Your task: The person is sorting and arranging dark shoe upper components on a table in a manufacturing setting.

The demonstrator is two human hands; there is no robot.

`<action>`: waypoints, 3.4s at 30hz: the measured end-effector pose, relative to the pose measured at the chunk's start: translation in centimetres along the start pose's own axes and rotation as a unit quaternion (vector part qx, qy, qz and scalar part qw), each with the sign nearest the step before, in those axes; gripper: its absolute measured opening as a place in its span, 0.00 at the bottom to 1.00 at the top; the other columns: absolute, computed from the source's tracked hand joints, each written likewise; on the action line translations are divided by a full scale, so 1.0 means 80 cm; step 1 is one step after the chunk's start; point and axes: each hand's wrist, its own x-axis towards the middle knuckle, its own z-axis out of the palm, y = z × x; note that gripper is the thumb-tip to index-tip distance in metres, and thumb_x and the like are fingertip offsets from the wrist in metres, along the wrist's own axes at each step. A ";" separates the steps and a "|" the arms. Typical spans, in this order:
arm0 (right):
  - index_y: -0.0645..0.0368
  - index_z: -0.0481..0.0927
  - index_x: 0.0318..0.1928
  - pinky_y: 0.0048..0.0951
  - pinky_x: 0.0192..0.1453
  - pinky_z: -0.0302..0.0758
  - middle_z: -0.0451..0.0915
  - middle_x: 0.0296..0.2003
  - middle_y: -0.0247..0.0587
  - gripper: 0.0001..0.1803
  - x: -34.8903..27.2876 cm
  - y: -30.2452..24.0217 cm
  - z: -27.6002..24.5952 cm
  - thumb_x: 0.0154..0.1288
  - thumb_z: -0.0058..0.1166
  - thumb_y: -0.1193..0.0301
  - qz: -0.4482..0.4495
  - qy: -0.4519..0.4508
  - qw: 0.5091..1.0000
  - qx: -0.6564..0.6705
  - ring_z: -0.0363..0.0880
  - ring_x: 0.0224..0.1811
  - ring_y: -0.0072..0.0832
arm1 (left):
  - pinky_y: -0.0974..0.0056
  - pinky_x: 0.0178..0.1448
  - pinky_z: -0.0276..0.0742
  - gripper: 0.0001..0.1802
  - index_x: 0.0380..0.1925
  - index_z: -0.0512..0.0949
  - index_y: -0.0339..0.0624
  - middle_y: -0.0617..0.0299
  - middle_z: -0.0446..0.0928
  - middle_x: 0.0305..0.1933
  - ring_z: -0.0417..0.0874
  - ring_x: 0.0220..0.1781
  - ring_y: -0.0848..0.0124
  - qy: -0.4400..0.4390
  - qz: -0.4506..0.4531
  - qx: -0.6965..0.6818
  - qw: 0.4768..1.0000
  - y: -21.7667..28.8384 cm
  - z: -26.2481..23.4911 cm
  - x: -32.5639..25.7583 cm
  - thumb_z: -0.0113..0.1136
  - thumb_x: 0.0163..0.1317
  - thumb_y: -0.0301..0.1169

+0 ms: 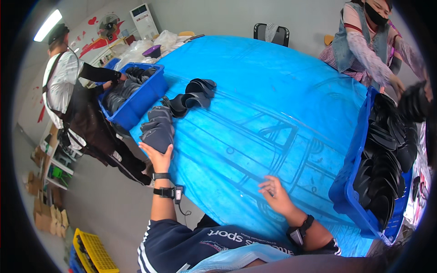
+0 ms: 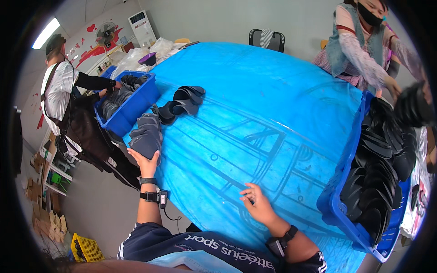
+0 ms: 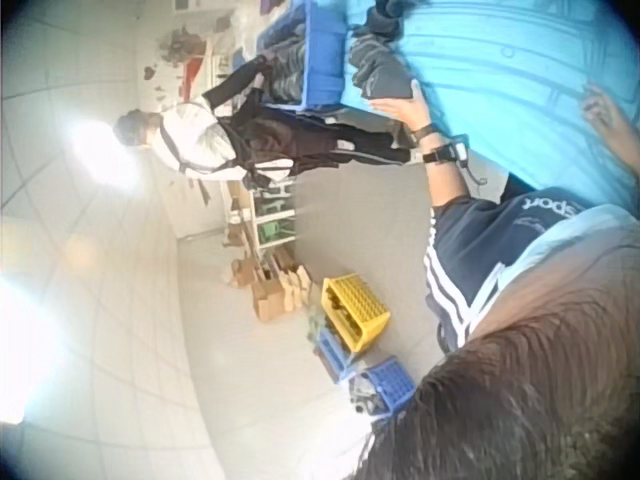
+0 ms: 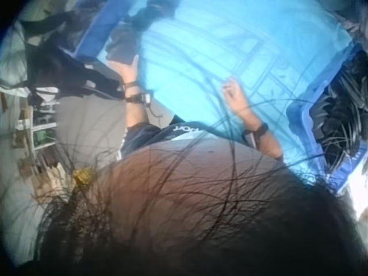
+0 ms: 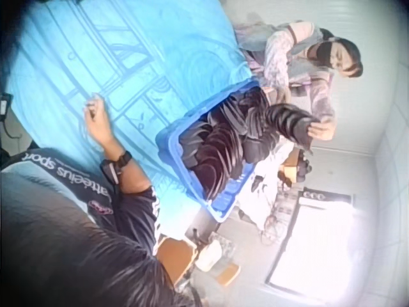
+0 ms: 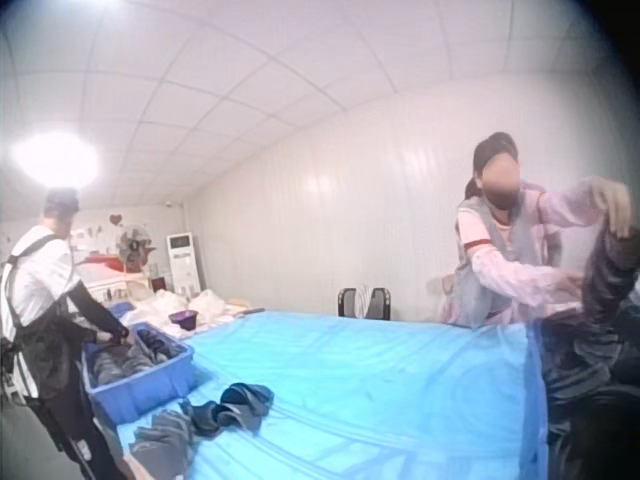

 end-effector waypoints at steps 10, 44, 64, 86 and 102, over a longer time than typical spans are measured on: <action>0.62 0.54 0.55 0.25 0.45 0.68 0.69 0.41 0.46 0.24 -0.004 -0.008 -0.001 0.58 0.42 0.81 0.003 -0.036 0.998 -0.052 0.72 0.42 0.27 | 0.58 0.67 0.41 0.66 0.61 0.26 0.37 0.36 0.36 0.65 0.38 0.68 0.49 -0.079 -0.035 0.012 0.996 -0.067 -0.015 0.081 0.70 0.37 0.42; 0.64 0.63 0.46 0.23 0.45 0.70 0.72 0.38 0.42 0.14 0.003 0.011 -0.005 0.59 0.45 0.80 0.007 -0.013 0.999 0.031 0.73 0.40 0.25 | 0.70 0.43 0.72 0.12 0.40 0.73 0.38 0.61 0.74 0.35 0.75 0.35 0.73 -0.344 -0.227 -0.541 0.733 0.044 0.116 -0.007 0.54 0.56 0.30; 0.62 0.70 0.27 0.25 0.47 0.70 0.71 0.38 0.41 0.07 0.001 0.006 -0.009 0.53 0.45 0.87 -0.011 -0.015 0.998 0.056 0.74 0.41 0.28 | 0.71 0.40 0.69 0.04 0.27 0.73 0.41 0.62 0.74 0.31 0.74 0.33 0.74 -0.257 -0.197 -0.553 0.768 0.042 0.111 -0.009 0.51 0.50 0.21; 0.63 0.69 0.19 0.27 0.45 0.69 0.72 0.37 0.46 0.10 -0.003 0.002 -0.014 0.50 0.36 0.86 -0.031 -0.035 0.997 0.056 0.73 0.38 0.31 | 0.68 0.41 0.69 0.06 0.23 0.70 0.45 0.61 0.72 0.38 0.73 0.35 0.71 -0.236 -0.200 -0.585 0.749 0.035 0.113 -0.012 0.50 0.49 0.20; 0.60 0.68 0.24 0.29 0.49 0.66 0.71 0.39 0.45 0.08 -0.003 0.012 -0.017 0.52 0.40 0.86 -0.047 -0.068 0.994 0.074 0.71 0.41 0.30 | 0.68 0.39 0.68 0.06 0.22 0.67 0.45 0.62 0.69 0.37 0.72 0.34 0.70 -0.218 -0.196 -0.603 0.742 0.038 0.112 -0.012 0.49 0.48 0.20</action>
